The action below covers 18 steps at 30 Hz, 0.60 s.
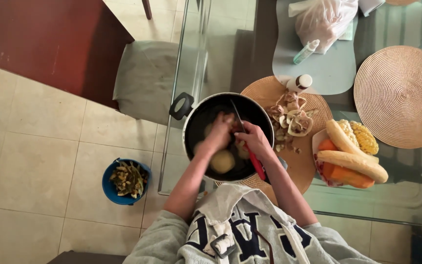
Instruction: The person peels potatoes with a small knife over a pot of water, letting peels fall onto the table, and places peeled potatoes into the pot. They then gather the peels by hand, carry them to a blue bowl on the floor, and finally handle plantains on the table.
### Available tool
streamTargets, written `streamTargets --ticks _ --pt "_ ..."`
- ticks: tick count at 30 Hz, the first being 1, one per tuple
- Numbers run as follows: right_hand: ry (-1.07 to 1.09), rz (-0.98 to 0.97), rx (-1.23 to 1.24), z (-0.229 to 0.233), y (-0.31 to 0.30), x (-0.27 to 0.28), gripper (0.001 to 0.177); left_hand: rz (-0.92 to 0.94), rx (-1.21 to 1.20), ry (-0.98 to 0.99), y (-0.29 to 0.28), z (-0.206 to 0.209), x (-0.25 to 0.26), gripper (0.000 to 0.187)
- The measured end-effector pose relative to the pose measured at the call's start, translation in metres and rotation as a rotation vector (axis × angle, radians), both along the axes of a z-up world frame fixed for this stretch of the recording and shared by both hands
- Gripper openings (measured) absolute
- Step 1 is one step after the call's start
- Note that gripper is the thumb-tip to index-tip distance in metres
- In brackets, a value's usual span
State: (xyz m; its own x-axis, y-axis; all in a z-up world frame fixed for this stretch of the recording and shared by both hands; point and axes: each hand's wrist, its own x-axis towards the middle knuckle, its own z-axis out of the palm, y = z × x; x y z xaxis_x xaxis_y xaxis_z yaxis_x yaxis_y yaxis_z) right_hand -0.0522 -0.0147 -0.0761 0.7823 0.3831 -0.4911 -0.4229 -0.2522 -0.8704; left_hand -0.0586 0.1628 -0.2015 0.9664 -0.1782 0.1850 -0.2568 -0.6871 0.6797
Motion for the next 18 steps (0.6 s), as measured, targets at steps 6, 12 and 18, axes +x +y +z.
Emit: streamTargets --ticks 6,12,18 --pt "-0.739 0.277 -0.650 0.000 -0.003 -0.004 0.036 0.006 0.446 0.233 -0.008 0.102 -0.006 0.034" --pt "-0.605 0.410 -0.830 -0.008 0.013 0.006 0.033 0.040 0.374 0.427 0.000 0.091 -0.003 0.039" --pt "-0.712 0.400 -0.740 -0.068 0.019 0.014 0.033 0.088 0.208 0.254 0.013 0.069 -0.004 0.032"
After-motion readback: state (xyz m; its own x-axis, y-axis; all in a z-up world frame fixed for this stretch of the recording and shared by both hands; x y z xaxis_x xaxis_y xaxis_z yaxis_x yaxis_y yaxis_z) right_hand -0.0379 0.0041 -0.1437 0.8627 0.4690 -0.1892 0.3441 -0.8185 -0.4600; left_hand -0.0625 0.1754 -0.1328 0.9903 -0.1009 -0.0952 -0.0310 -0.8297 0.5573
